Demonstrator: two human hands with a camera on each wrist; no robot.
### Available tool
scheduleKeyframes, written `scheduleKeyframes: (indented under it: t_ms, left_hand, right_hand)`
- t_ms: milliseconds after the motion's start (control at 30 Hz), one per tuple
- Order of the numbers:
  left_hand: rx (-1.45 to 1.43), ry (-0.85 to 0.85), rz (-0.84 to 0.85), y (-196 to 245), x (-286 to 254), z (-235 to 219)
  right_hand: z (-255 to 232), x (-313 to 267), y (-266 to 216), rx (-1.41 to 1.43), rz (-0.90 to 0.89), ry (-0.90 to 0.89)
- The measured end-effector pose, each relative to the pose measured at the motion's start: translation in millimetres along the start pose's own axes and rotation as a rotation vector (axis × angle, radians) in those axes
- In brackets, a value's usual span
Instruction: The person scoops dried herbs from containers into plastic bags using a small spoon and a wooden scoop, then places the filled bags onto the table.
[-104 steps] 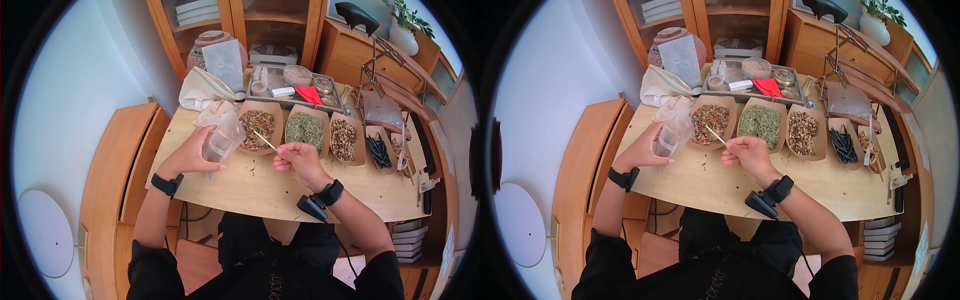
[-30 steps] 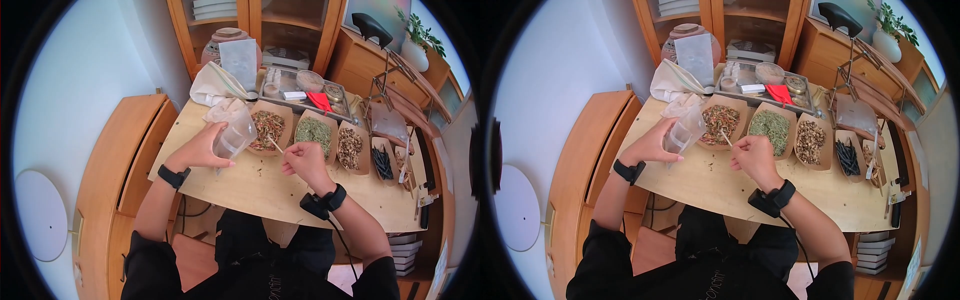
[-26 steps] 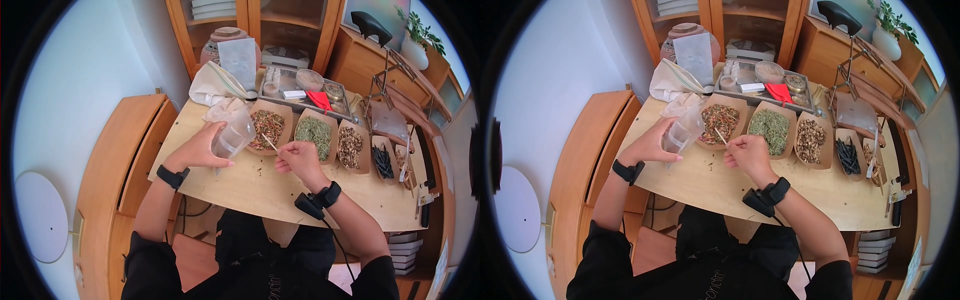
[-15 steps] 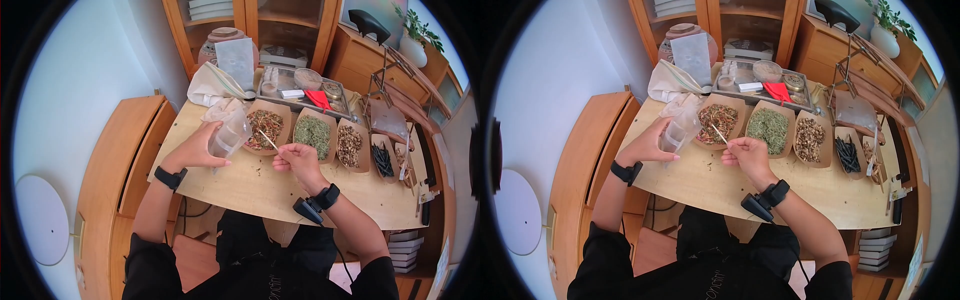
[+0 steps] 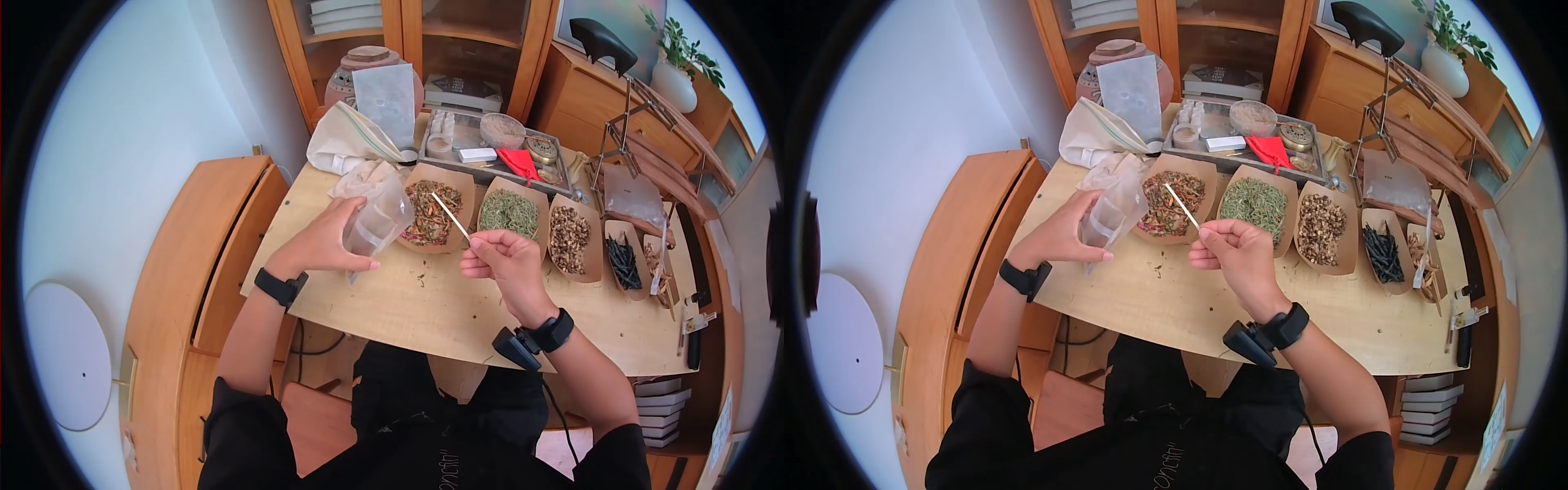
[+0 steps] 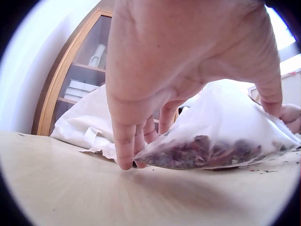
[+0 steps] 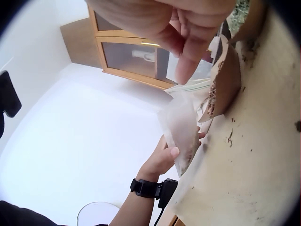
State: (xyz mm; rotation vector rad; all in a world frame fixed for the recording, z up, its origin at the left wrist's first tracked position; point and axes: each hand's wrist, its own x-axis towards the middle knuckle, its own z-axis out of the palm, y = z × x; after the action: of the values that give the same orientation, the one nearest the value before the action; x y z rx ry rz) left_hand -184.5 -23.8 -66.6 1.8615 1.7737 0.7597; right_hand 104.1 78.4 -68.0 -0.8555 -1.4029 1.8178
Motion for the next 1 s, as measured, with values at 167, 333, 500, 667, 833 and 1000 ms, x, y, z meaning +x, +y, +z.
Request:
scheduleKeyframes:
  t_ms: [167,333,500,667,833,1000]
  left_hand:
    - [0.005,-0.020,-0.003,5.9,5.5,2.6]
    - [0.005,0.017,0.059,7.4,6.9,3.7]
    - [-0.014,0.006,0.018,5.7,1.9,1.5]
    - [-0.064,0.015,-0.045,7.6,-2.0,-1.7]
    - [-0.031,0.002,-0.041,6.9,-2.4,-4.0]
    - [-0.021,0.009,-0.040,5.6,-4.4,-6.3]
  right_hand:
    - [5.4,-10.2,-11.7,-0.252,-0.186,-0.183]
    - [13.0,-18.8,-25.4,-0.387,-0.345,-0.003]
    - [-2.5,-7.6,-34.4,-0.337,0.008,0.002]
    - [-0.5,3.6,-21.8,-0.333,0.139,-0.061]
    - [6.9,17.0,8.7,-0.149,0.168,-0.095]
    - [9.8,16.8,18.8,-0.035,0.167,-0.089]
